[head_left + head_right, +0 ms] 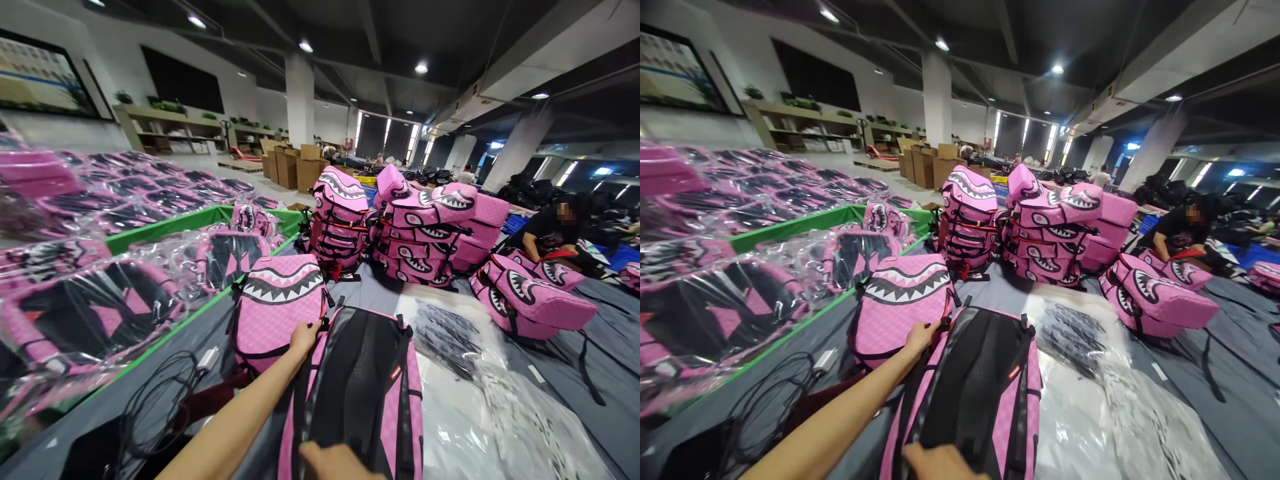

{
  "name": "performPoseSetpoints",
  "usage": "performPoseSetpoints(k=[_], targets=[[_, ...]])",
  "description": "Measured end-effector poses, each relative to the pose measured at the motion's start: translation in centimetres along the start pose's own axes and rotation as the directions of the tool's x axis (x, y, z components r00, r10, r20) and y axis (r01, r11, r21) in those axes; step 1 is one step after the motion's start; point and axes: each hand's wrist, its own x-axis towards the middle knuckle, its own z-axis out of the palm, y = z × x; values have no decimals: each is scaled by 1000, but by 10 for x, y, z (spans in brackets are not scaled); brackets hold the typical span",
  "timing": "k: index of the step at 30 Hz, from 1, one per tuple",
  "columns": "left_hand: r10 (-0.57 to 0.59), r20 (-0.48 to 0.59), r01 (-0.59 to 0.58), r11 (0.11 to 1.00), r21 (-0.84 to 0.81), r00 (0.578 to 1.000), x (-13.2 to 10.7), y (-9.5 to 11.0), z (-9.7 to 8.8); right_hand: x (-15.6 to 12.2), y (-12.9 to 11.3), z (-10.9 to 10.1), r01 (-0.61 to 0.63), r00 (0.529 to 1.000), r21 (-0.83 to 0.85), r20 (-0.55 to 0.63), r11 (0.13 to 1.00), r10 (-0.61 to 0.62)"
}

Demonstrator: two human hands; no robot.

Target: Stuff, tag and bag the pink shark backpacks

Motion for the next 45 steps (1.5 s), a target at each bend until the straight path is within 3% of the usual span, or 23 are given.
performPoseSetpoints(k=[1,2,3,5,7,10,14,16,20,22,23,26,29,31,33,36,38,41,43,45], targets=[[16,-29,-15,999,34,999,1,1,3,5,6,-31,184,983,21,-1,983,-184],[35,-56,-32,998,60,998,0,3,6,14,11,-63,247,964,15,-110,969,-244],[53,-78,-46,996,80,996,-2,4,8,28,15,-93,226,949,-9,-222,974,-222],[78,-105,-66,992,106,991,-11,5,15,66,21,-142,122,930,-118,-334,985,-155],[88,-108,-76,990,116,990,-20,3,20,109,20,-167,72,929,-202,-344,977,-139],[79,-112,-66,990,121,991,-26,-5,22,158,13,-166,149,934,-250,-282,957,-219],[-7,-164,27,993,118,986,-9,-12,11,179,14,-140,275,906,-299,-236,914,-350],[-59,-191,78,992,98,980,6,-14,4,181,27,-130,346,856,-313,-280,885,-434],[-144,-231,153,988,23,962,25,-20,-17,179,72,-117,512,703,-270,-414,816,-578],[-165,-218,163,986,-29,962,27,-23,-30,175,95,-114,575,663,-209,-447,791,-600],[-159,-200,150,987,-61,967,26,-23,-35,174,104,-114,584,665,-169,-462,794,-587],[-78,-111,57,982,-179,991,16,-13,-39,171,110,-127,530,731,-15,-498,848,-466],[70,5,-65,947,-316,998,-1,8,-28,172,80,-156,448,772,81,-537,890,-340],[196,43,-164,906,-391,980,-14,22,-20,176,54,-177,444,723,-2,-589,896,-360],[317,14,-281,861,-424,948,-25,32,-17,177,37,-197,462,639,-152,-625,874,-447],[442,-88,-441,815,-376,893,-31,42,-20,164,38,-213,436,548,-302,-658,848,-516],[498,-100,-501,801,-328,861,-25,47,-21,138,50,-206,421,588,-285,-637,861,-498],[555,-26,-540,797,-269,831,-4,54,-7,80,63,-160,381,768,-54,-537,923,-348],[573,13,-559,804,-202,820,12,54,17,41,63,-118,354,858,167,-450,920,-248],[573,27,-567,816,-114,819,25,45,50,12,59,-85,265,900,264,-412,927,-140]])
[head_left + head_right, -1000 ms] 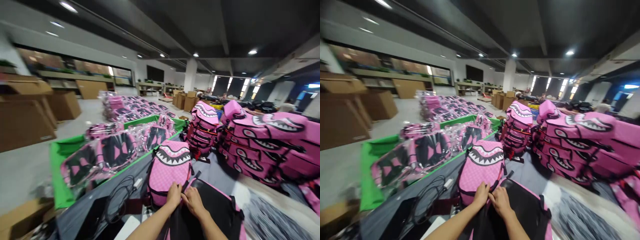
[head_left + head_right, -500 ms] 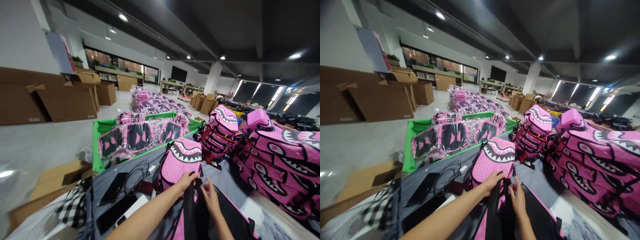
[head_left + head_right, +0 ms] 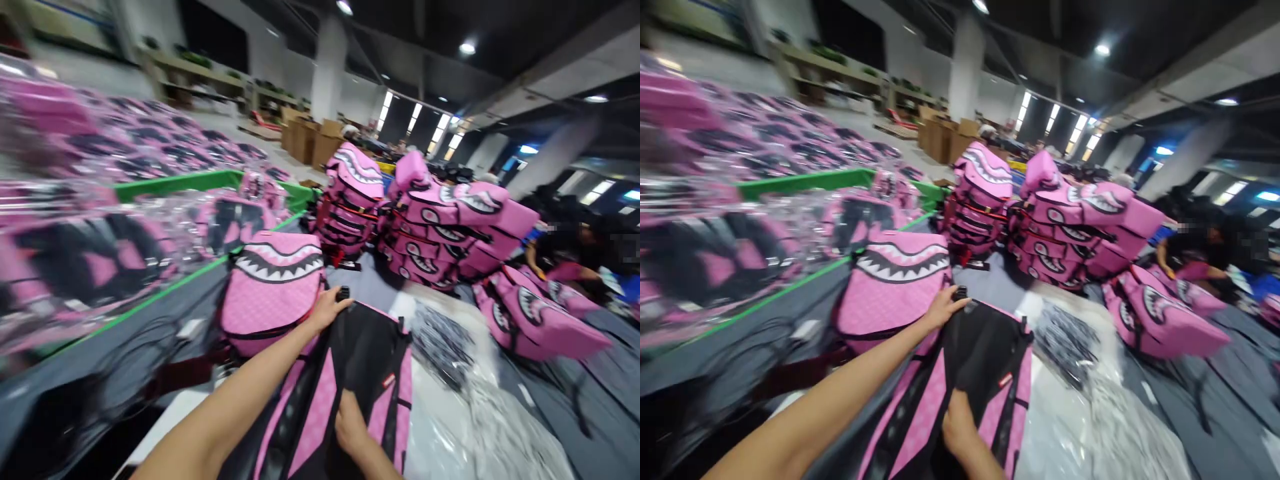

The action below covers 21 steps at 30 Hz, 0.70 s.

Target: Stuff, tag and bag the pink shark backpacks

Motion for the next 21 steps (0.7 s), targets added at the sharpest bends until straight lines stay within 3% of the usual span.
performPoseSetpoints(k=[2,4,5,7,8,10,11,13,16,19,21], targets=[[-12,-7,13,995,94,1000,-3,-20,31,-22,-1,2,-112,991,-46,74,993,115],[-8,-29,14,983,184,1000,-11,-38,54,-28,0,-21,-175,974,-97,125,980,187],[2,-40,7,975,221,999,-15,-45,61,-27,2,-40,-208,972,-103,91,973,217],[37,-51,-21,960,279,998,-21,-51,68,-16,12,-86,-314,944,-116,-146,942,296],[61,-50,-43,953,298,997,-22,-50,68,-7,20,-110,-406,884,-136,-310,904,350],[126,-7,-117,942,315,992,-23,-44,67,14,40,-150,-607,711,-202,-571,769,411],[167,44,-173,936,307,985,-25,-39,68,25,50,-165,-677,645,-215,-635,704,426],[258,205,-304,920,247,944,-29,-28,76,45,66,-180,-739,591,-217,-664,638,458],[349,442,-428,899,90,826,-38,-13,105,58,70,-170,-708,629,-229,-635,669,448],[370,572,-425,904,-41,732,-46,-5,141,48,52,-140,-605,707,-268,-614,749,351],[371,616,-389,914,-112,695,-50,-4,157,31,36,-121,-517,760,-293,-589,804,274]])
